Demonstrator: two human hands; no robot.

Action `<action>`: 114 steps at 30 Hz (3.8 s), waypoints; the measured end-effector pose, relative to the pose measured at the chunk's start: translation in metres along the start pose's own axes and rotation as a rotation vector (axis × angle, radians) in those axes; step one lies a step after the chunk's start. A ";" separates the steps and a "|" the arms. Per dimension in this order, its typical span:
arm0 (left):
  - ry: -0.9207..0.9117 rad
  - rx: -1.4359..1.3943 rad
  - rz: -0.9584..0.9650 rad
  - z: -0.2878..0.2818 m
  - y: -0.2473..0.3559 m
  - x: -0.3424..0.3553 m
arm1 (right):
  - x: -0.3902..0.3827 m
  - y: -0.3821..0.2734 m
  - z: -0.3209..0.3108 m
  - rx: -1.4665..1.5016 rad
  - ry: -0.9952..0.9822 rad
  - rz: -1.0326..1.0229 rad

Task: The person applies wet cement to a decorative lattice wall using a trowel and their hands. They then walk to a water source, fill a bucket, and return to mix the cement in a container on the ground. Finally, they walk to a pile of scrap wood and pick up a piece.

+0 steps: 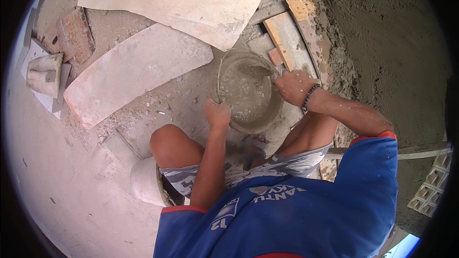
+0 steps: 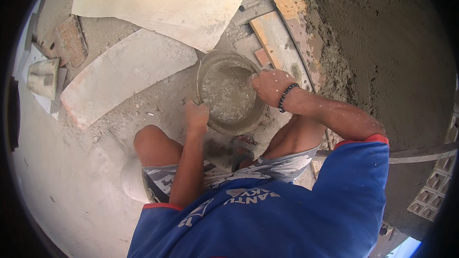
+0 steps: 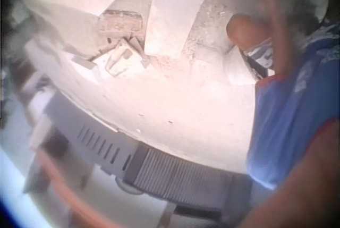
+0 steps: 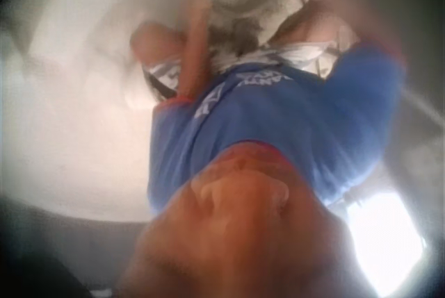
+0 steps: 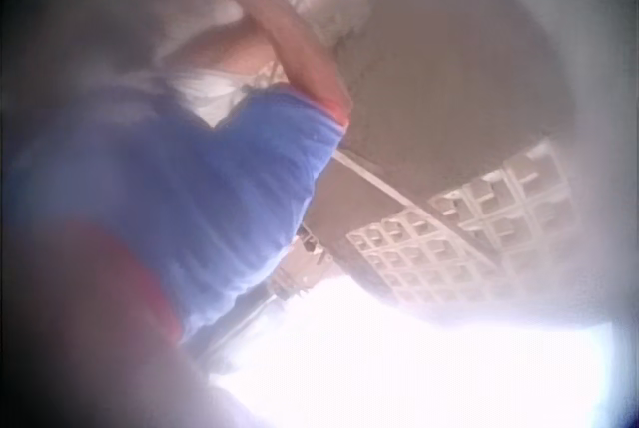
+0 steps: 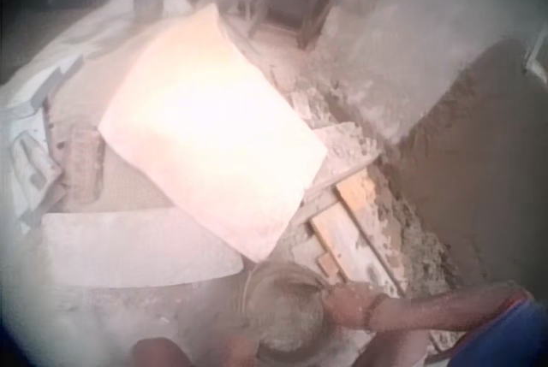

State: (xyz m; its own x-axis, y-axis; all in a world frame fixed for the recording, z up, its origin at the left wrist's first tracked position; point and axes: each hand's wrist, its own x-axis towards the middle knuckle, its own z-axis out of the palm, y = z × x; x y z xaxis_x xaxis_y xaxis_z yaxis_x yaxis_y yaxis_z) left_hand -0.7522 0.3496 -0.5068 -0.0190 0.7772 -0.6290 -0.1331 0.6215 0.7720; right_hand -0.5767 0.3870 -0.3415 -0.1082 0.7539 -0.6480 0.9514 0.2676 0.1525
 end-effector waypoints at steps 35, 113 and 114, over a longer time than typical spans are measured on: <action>-0.071 -0.095 0.083 0.008 -0.002 -0.014 | -0.064 0.024 0.062 0.197 0.169 -0.028; 0.037 0.110 0.131 0.022 -0.023 -0.042 | -0.001 0.017 0.099 0.107 -0.058 -0.149; 0.047 0.125 0.134 0.021 -0.023 -0.045 | -0.002 0.019 0.117 0.158 -0.042 -0.213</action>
State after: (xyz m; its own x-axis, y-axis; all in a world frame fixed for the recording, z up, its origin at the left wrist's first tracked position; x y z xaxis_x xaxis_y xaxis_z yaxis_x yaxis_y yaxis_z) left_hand -0.7279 0.3020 -0.4943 -0.0753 0.8501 -0.5212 -0.0022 0.5226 0.8526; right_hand -0.5244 0.3204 -0.4248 -0.3017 0.6646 -0.6836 0.9421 0.3180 -0.1066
